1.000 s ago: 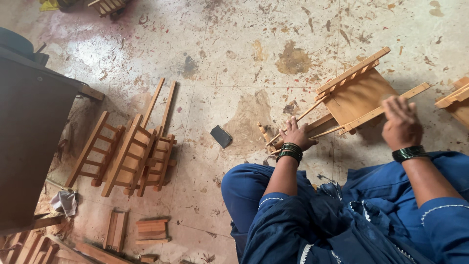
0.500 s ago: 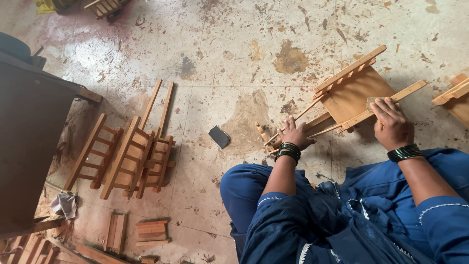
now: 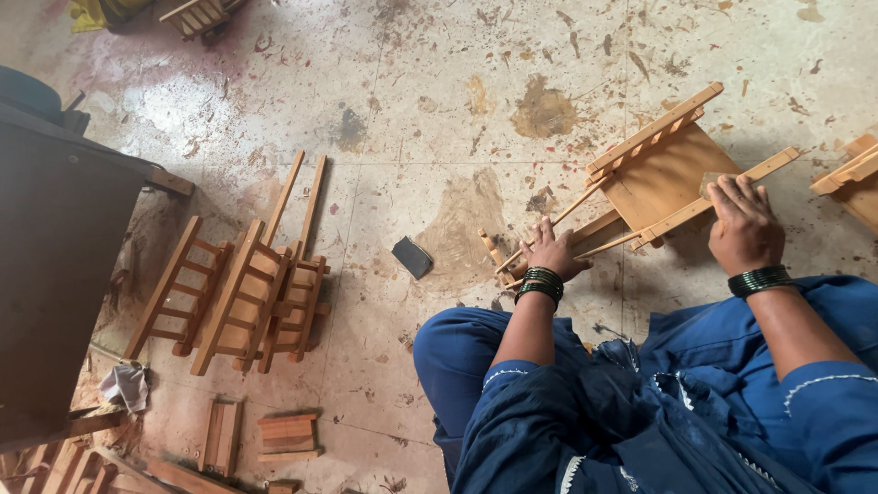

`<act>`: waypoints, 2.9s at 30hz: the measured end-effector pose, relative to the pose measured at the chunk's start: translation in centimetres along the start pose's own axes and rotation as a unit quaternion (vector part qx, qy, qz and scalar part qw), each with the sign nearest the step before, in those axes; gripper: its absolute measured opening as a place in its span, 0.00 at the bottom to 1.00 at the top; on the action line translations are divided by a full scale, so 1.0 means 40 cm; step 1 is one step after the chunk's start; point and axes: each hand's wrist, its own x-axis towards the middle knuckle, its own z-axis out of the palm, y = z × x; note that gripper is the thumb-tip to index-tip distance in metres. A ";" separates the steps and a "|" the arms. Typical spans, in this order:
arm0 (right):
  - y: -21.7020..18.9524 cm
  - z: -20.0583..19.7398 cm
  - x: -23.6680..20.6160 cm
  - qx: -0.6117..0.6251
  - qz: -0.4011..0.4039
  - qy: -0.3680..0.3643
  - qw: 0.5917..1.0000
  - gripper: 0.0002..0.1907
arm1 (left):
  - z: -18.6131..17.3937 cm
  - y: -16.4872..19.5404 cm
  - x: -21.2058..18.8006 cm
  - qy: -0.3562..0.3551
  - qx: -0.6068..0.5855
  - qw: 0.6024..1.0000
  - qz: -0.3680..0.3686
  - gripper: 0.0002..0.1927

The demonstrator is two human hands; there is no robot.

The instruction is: The person sits on the workshop floor holding a small wooden chair frame and sands its surfaces and edges by hand with a sanding block, turning the frame over to reach different sides, then fits a wooden piece into the chair assembly and continues sanding.

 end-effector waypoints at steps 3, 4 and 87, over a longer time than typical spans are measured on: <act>-0.002 0.000 0.000 0.054 -0.034 -0.008 0.998 0.20 | -0.003 -0.001 0.001 -0.002 -0.001 1.000 0.000 0.49; -0.002 -0.002 0.000 0.086 -0.047 -0.012 0.995 0.20 | -0.004 -0.001 0.001 -0.003 -0.001 1.000 -0.001 0.50; -0.120 -0.314 -0.148 0.097 -0.011 0.102 0.990 0.16 | -0.065 -0.074 -0.223 0.495 -0.629 0.596 0.063 0.19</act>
